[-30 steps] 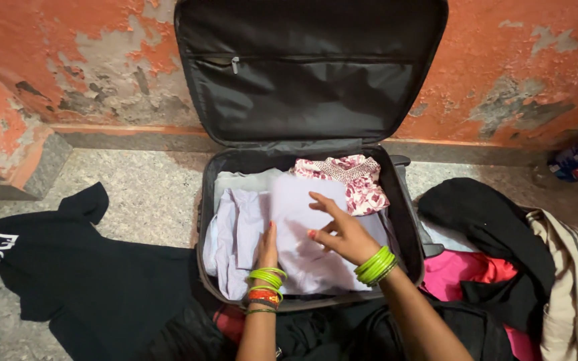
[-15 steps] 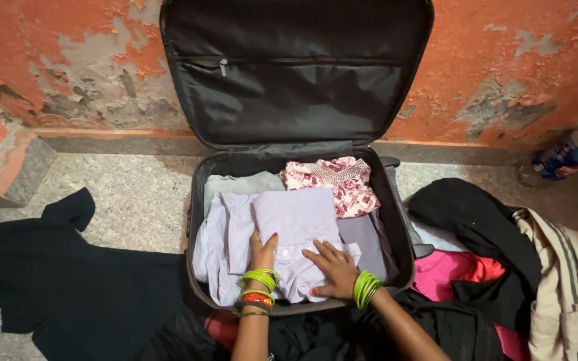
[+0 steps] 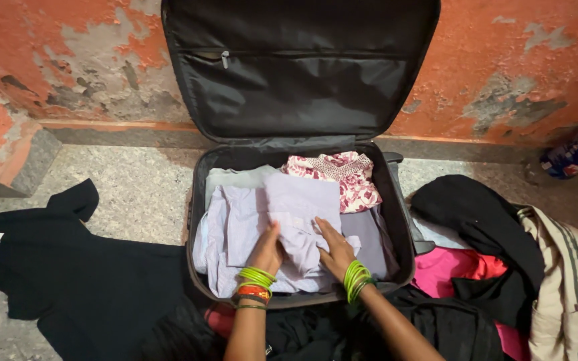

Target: The person folds a floral-patterned cloth and a light-colored shirt, then places them into an open suitcase. The person continues to adjust and arrange the folded clothes inside the suitcase.

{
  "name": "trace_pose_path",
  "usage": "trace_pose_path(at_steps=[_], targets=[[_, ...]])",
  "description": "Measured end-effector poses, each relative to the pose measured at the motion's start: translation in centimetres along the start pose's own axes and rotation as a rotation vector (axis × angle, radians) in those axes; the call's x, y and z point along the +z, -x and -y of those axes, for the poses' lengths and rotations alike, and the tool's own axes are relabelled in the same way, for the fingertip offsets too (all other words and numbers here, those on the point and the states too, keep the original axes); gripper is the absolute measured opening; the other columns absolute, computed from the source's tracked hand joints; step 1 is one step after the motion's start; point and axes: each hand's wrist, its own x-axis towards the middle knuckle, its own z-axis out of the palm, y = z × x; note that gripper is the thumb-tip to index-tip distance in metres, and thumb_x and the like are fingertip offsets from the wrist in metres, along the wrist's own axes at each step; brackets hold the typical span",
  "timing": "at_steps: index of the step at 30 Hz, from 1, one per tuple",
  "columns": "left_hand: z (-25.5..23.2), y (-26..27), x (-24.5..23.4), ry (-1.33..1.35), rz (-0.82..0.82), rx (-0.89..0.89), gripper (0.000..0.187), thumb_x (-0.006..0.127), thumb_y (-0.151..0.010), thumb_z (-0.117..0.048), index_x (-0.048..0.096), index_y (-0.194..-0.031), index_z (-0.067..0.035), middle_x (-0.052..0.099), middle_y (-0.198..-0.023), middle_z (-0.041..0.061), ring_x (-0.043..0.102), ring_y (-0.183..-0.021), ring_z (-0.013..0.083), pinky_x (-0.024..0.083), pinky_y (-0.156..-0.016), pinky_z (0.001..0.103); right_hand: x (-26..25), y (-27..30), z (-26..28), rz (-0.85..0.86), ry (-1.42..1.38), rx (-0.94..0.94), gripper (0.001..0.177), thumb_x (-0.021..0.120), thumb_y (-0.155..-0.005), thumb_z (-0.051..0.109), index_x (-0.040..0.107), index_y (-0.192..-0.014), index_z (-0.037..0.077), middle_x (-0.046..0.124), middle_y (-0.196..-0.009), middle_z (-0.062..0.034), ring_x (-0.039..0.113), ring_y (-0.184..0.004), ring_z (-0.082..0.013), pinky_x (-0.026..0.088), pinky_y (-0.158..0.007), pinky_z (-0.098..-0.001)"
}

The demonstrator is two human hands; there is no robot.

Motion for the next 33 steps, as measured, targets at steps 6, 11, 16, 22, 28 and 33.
trace_pose_path(at_steps=[6, 11, 16, 22, 28, 33], targets=[[1.0, -0.3, -1.9, -0.225, -0.173, -0.058, 0.049, 0.071, -0.087, -0.015, 0.061, -0.131, 0.005, 0.070, -0.119, 0.015, 0.066, -0.111, 0.0283, 0.052, -0.096, 0.041, -0.8, 0.6, 0.7, 0.161, 0.002, -0.171, 0.096, 0.081, -0.078, 0.040, 0.034, -0.158, 0.016, 0.038, -0.161, -0.0154, 0.034, -0.150, -0.0360, 0.030, -0.119, -0.0529], [-0.2, -0.8, -3.0, -0.002, -0.305, 0.126, 0.055, 0.064, -0.083, -0.013, 0.059, -0.136, 0.001, 0.069, -0.118, 0.017, 0.066, -0.109, 0.0309, 0.054, -0.093, 0.041, -1.6, 1.4, 2.7, 0.148, 0.258, -0.031, 0.117, 0.091, -0.063, 0.049, 0.028, -0.157, 0.019, 0.031, -0.162, -0.0117, 0.022, -0.152, -0.0355, 0.023, -0.112, -0.0647], [-1.1, -0.7, -2.0, -0.205, -0.528, 0.383, 0.067, 0.063, -0.086, -0.017, 0.049, -0.151, -0.007, 0.055, -0.148, 0.012, 0.051, -0.133, 0.0270, 0.038, -0.112, 0.037, -0.9, 1.0, 0.5, -0.076, 0.259, 0.325, 0.118, 0.093, -0.059, 0.027, 0.028, -0.158, 0.021, 0.039, -0.158, -0.0104, 0.036, -0.145, -0.0343, 0.035, -0.112, -0.0558], [-1.2, 2.3, 2.1, -1.103, -0.574, 0.730, 0.073, 0.068, -0.095, -0.028, 0.037, -0.156, -0.003, 0.041, -0.161, 0.020, 0.039, -0.150, 0.0347, 0.032, -0.121, 0.039, -0.7, 1.3, -1.8, -0.207, -0.049, 0.099, 0.104, 0.088, -0.062, 0.012, 0.036, -0.153, 0.011, 0.045, -0.150, -0.0212, 0.048, -0.135, -0.0403, 0.045, -0.110, -0.0423], [-1.1, 3.0, 2.6, -1.007, -0.439, 0.568, 0.093, 0.076, -0.080, -0.008, 0.026, -0.158, -0.006, 0.033, -0.161, 0.022, 0.032, -0.149, 0.0348, 0.029, -0.118, 0.040, -1.6, 1.3, -0.4, -0.038, -0.355, 0.057, 0.101, 0.080, -0.063, 0.004, 0.037, -0.154, 0.012, 0.043, -0.155, -0.0181, 0.040, -0.145, -0.0338, 0.034, -0.118, -0.0391], [-0.1, 1.3, -0.9, -0.694, -0.402, 0.458, 0.093, 0.061, -0.068, 0.007, 0.038, -0.157, -0.008, 0.043, -0.160, 0.017, 0.046, -0.142, 0.0284, 0.040, -0.110, 0.036, -2.4, 2.0, -0.2, 0.078, -0.722, 0.182, 0.097, 0.077, -0.069, 0.003, 0.038, -0.156, 0.014, 0.040, -0.162, -0.0182, 0.031, -0.155, -0.0322, 0.025, -0.123, -0.0387]])
